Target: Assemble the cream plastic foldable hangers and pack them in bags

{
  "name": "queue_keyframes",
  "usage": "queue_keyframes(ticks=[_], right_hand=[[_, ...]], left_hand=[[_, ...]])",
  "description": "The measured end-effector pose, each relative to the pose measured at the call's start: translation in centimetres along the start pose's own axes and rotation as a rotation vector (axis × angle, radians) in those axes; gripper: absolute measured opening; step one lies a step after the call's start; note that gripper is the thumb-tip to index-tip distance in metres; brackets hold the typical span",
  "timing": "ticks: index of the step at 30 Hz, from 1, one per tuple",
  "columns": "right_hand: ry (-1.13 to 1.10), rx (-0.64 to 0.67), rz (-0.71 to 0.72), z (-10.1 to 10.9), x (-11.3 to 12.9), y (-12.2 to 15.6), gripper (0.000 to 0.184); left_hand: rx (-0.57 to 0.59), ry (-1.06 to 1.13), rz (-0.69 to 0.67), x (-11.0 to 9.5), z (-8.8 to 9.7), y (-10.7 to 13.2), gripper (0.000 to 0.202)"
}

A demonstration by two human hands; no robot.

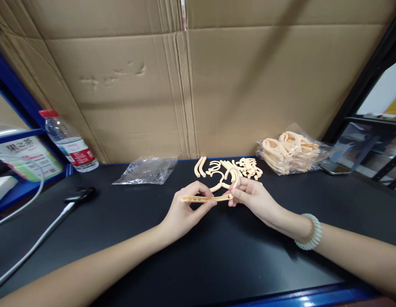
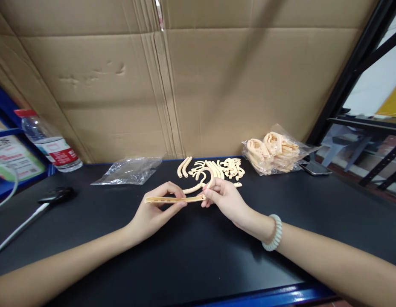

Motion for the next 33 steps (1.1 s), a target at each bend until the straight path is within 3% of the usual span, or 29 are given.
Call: queue_keyframes(ticks=[5, 11, 20, 25, 29, 31, 33], right_hand=[[0.035, 0.009, 0.047, 0.0, 0.2, 0.1, 0.031], [0.012, 0.021, 0.037, -0.1, 0.2, 0.2, 0.033], [0.038, 0.064, 0.032, -0.3, 0.5, 0.4, 0.027], [0.029, 0.121, 0.019, -0.8, 0.7, 0.7, 0.027], [0.014, 0.137, 0.006, -0.5, 1.0, 0.1, 0.030], [0.083, 0.075, 0.086, 0.6, 1.3, -0.9, 0.034], [0.282, -0.006, 0.291, 2.1, 1.7, -2.4, 0.031]], left_hand=[[0.010, 0.008, 0.034, -0.2, -0.1, 0.0, 0.012], [0.030, 0.170, 0.233, -0.3, -0.5, 0.1, 0.017], [-0.207, 0.421, 0.553, 0.0, -1.2, 0.3, 0.028], [-0.072, 0.530, 0.669, -1.4, -2.1, 1.1, 0.040], [-0.027, 0.577, 0.724, -1.5, -2.2, 1.3, 0.031], [-0.068, 0.596, 0.752, -1.2, -2.2, 1.2, 0.029], [-0.098, 0.611, 0.774, -0.9, -2.1, 1.1, 0.028]])
Point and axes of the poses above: each hand's wrist, its own y-axis away from the middle knuckle, its own z-axis out of the back of the hand, x = y × z, the point moved 1 cm from there along -y, towards the middle knuckle, and after that the axes turned 13 degrees about -x, right-handed, at the moved point
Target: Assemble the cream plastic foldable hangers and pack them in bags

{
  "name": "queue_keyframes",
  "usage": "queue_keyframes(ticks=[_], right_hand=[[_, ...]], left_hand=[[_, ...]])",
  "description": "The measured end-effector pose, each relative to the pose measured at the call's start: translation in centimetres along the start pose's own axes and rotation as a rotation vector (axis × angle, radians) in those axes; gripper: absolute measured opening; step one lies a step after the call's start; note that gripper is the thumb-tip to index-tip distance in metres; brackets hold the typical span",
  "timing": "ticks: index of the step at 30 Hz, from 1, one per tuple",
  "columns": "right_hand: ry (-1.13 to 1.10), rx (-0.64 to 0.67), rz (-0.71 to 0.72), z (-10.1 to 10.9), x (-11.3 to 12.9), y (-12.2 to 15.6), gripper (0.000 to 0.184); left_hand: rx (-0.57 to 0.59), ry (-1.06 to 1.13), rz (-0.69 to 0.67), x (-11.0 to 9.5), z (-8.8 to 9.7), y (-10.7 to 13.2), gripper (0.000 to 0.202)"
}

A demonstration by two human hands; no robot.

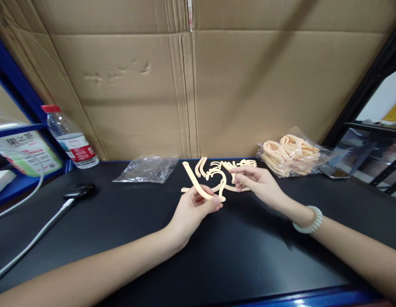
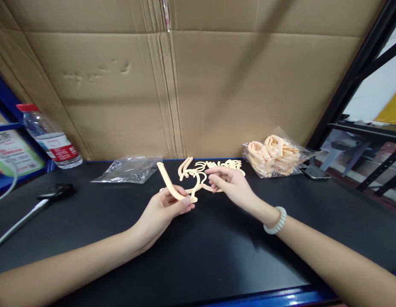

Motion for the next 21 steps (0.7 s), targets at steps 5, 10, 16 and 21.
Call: queue_keyframes(ticks=[5, 10, 16, 21], right_hand=[[0.573, 0.081, 0.572, 2.2, -1.5, -2.8, 0.015], [0.745, 0.249, 0.676, 1.7, -2.7, -3.3, 0.017], [0.714, 0.201, 0.617, 1.3, -3.2, -3.6, 0.011], [0.422, -0.084, 0.475, 1.4, -1.9, -3.3, 0.014]], left_hand=[[-0.007, 0.019, 0.009, -0.1, 0.0, 0.0, 0.027], [-0.001, 0.046, 0.020, -0.2, 0.0, 0.1, 0.028], [0.012, 0.048, 0.018, -0.1, 0.0, 0.0, 0.029], [0.023, 0.065, 0.033, -0.1, 0.2, 0.0, 0.030]])
Point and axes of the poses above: each hand's wrist, its own y-axis away from the middle knuckle, its own z-axis out of the back of the hand, x = y × z, the point moved 1 cm from there along -y, towards the middle knuckle, and after that the axes turned 13 degrees about -x, right-handed, at the moved point
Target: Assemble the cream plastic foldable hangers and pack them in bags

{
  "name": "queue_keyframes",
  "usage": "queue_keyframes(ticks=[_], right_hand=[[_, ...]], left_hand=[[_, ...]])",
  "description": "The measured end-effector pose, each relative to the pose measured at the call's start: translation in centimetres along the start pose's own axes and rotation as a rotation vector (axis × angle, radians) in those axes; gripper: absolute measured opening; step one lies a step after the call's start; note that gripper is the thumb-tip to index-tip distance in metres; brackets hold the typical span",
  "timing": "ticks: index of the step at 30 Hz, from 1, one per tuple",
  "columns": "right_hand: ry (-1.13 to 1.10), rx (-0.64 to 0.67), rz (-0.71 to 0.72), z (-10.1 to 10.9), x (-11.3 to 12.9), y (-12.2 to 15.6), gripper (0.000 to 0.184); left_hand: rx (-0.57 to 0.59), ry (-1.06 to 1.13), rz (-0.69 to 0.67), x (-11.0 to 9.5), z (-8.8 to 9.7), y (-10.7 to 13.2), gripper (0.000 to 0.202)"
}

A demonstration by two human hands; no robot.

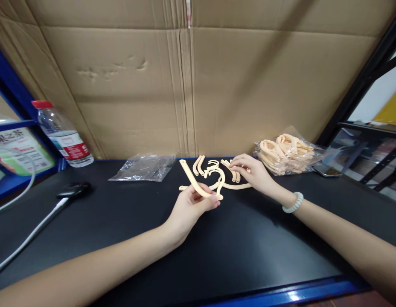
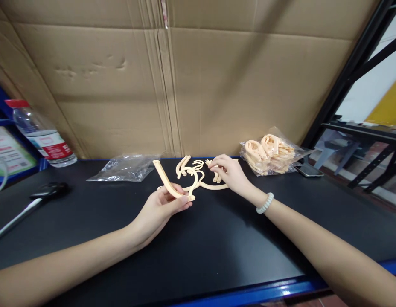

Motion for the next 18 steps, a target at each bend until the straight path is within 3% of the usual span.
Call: queue_keyframes(ticks=[3, 8, 15, 18], right_hand=[[-0.224, -0.153, -0.243, 0.8, 1.8, 0.4, 0.017], [-0.616, -0.188, -0.586, 1.5, 5.6, 1.9, 0.024], [-0.742, -0.130, -0.837, 0.3, 7.2, 3.5, 0.021], [-0.788, -0.158, -0.897, 0.0, 6.9, 4.0, 0.035]], left_hand=[[0.001, 0.005, 0.004, 0.0, 0.1, 0.0, 0.030], [0.022, 0.004, -0.001, -0.1, 0.0, 0.0, 0.028], [0.040, 0.000, -0.030, -0.2, 0.0, 0.1, 0.029], [0.057, 0.003, -0.041, -0.2, -0.1, 0.0, 0.029]])
Point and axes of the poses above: each hand's wrist, its own y-axis away from the middle knuckle, its own z-axis out of the back of the hand, x = y × z, the point moved 1 cm from there along -y, towards the middle knuckle, and after that the axes turned 13 degrees about -x, right-handed, at the moved point
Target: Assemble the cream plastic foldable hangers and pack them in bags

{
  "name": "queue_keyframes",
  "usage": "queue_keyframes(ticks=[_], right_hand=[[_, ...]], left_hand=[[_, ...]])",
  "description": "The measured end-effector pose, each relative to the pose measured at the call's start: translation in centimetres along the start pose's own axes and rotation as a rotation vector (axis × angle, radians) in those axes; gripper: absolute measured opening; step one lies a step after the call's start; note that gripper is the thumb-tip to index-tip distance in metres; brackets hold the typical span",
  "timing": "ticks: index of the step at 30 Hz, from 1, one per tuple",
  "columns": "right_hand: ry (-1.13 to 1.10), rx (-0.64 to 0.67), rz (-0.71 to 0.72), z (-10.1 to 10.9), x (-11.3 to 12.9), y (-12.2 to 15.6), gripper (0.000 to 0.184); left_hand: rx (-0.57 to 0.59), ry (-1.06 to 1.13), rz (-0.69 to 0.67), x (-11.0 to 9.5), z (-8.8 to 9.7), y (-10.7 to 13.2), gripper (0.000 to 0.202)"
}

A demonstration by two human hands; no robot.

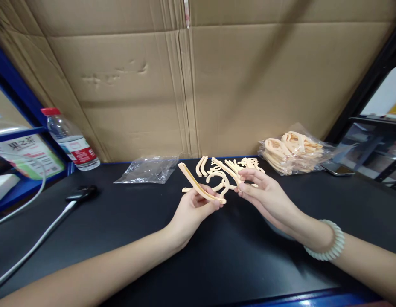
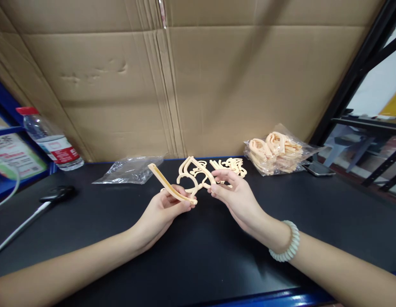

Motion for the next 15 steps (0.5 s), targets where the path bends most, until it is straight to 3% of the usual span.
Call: queue_keyframes(ticks=[3, 6, 9, 15], right_hand=[[-0.055, 0.061, -0.080, 0.1, -0.4, 0.0, 0.054], [-0.057, 0.169, -0.151, 0.1, -0.9, 0.0, 0.042], [-0.004, 0.197, -0.140, 0.0, -1.2, 0.0, 0.027], [0.091, 0.240, -0.030, 0.0, -1.5, -0.1, 0.029]], left_hand=[[0.015, -0.009, -0.009, 0.0, 0.0, -0.1, 0.028], [0.024, -0.017, -0.010, 0.0, 0.1, -0.1, 0.027], [0.042, -0.015, -0.009, 0.1, 0.2, -0.2, 0.026], [0.035, -0.021, 0.007, 0.0, 0.0, -0.2, 0.028]])
Point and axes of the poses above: each hand's wrist, its own y-axis away from the middle knuckle, its own z-axis out of the back of the hand, x = y × z, the point moved 1 cm from there along -y, towards the middle knuckle, and after that the axes turned 13 degrees about -x, right-handed, at the moved point
